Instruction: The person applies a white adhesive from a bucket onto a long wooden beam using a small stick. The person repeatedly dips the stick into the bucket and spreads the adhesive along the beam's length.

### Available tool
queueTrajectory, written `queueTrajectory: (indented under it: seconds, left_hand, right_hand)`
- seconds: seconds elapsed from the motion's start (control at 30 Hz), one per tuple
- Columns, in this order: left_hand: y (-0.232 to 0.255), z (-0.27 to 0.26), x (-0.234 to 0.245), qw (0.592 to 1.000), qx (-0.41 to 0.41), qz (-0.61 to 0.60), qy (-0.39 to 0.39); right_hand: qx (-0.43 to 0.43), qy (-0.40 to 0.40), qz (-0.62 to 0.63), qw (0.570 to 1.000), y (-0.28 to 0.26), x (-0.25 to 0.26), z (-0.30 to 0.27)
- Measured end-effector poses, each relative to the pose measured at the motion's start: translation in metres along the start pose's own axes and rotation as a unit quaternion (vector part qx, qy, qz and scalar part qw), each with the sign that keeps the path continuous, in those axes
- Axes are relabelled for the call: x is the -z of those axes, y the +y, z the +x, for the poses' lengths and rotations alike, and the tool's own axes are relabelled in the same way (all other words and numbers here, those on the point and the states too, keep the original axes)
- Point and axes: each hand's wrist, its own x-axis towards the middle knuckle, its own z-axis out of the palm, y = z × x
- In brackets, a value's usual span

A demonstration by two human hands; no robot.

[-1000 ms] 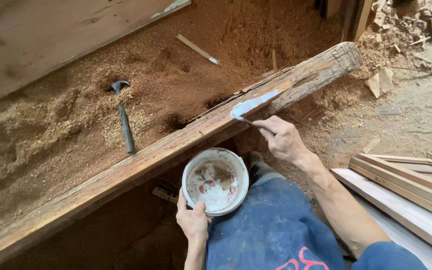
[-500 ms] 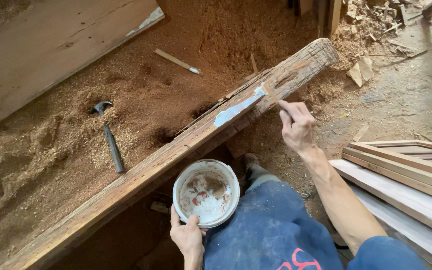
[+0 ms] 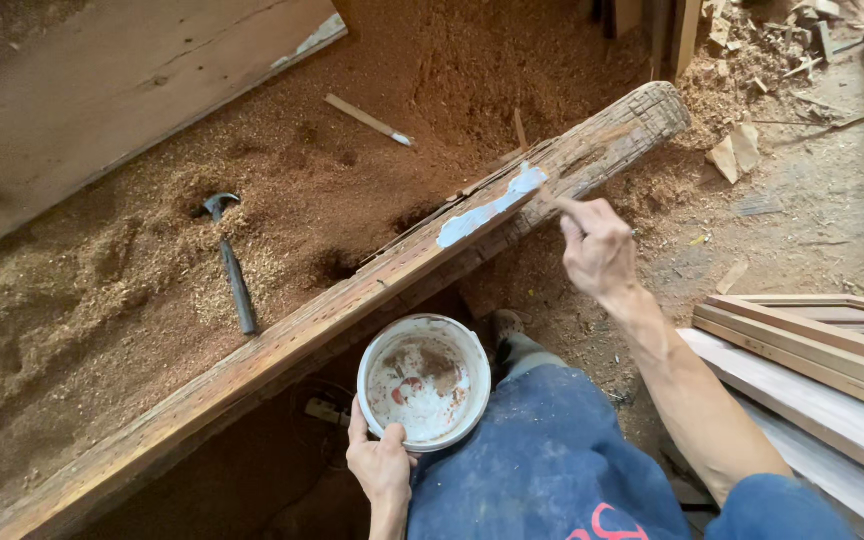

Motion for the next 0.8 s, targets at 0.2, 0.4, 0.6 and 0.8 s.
queueTrajectory:
  seconds: [0.2,0.4,0.6,0.8]
  left_hand:
    - [-0.005,0.001,0.004,1.0,-0.015,-0.014,-0.009]
    - [-0.009,0.001,0.007,0.999,-0.022,-0.033,-0.015]
    - [-0.01,0.004,0.007,0.999,-0.023,-0.033,-0.021]
    - [-0.01,0.005,0.01,0.998,-0.046,-0.034,-0.018]
  right_hand:
    - [0.049,-0.039,-0.006,0.998,-0.012,-0.006,-0.016]
    - [-0.042,-0.007,0.004,0.999,-0.03,-0.007,-0.014]
    - [-0.002,-0.053,0.043,0.998,-0.066,-0.019,-0.036]
    - [0.0,-0.001,0.017,1.0,-0.065,-0.024,-0.036]
